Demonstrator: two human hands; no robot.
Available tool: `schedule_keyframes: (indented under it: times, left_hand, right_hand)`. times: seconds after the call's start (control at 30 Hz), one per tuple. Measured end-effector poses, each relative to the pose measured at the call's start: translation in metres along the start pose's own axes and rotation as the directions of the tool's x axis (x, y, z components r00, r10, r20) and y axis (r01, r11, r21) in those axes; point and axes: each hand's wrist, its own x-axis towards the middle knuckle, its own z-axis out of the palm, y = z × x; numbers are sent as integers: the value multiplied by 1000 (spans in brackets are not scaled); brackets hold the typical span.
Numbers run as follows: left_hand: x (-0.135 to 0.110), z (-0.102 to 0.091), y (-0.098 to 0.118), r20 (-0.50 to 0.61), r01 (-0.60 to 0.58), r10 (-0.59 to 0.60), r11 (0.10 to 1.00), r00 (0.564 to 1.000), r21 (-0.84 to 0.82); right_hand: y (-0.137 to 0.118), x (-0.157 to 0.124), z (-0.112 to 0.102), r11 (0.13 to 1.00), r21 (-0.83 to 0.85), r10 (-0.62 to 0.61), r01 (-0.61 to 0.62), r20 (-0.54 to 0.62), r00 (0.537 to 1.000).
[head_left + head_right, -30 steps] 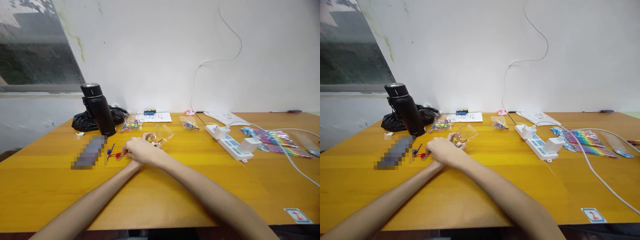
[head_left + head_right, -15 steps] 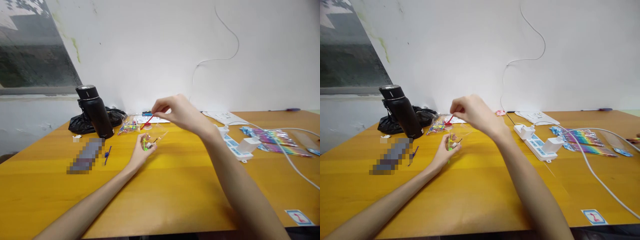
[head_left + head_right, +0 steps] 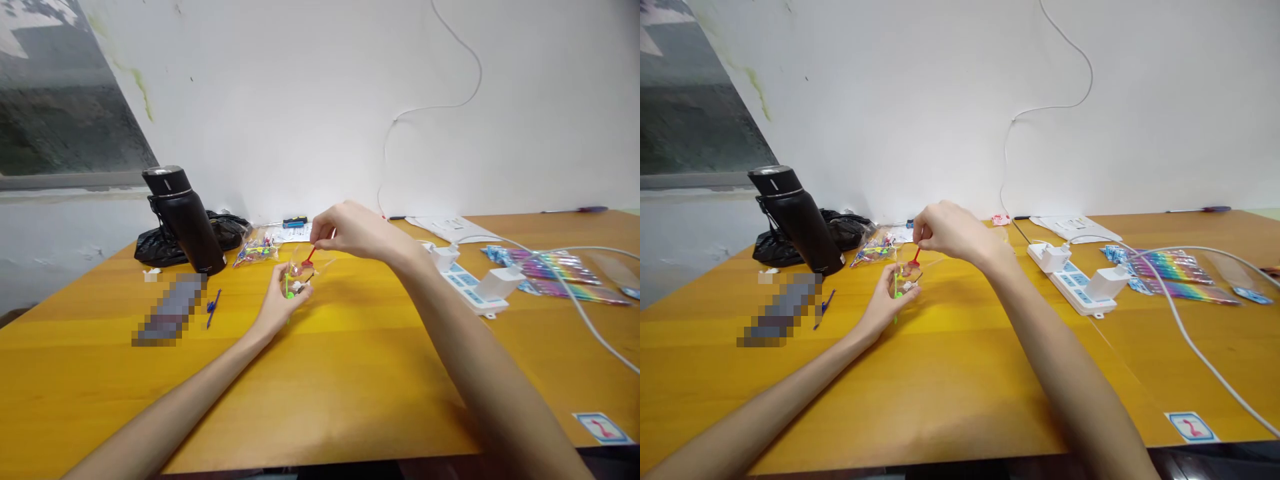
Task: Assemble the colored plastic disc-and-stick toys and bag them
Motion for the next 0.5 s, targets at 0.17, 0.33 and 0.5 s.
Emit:
schedule_keyframes:
  times: [0.17,0.33,0.5]
  left_hand:
    - [0,0,2,10,9,-8,1000,1000,-13]
    - [-1,-1,0,9,-12,11,1000,1000,2]
    - [-2,0,1,15,19,-18,1000,1000,-8]
  right_hand:
    - [0,11,21,998,-19,-54,54,45,998]
    - [2,15,32,996,-53,-68,75,115,991]
    - [7,17,39,992,-7,-122,125,183,976]
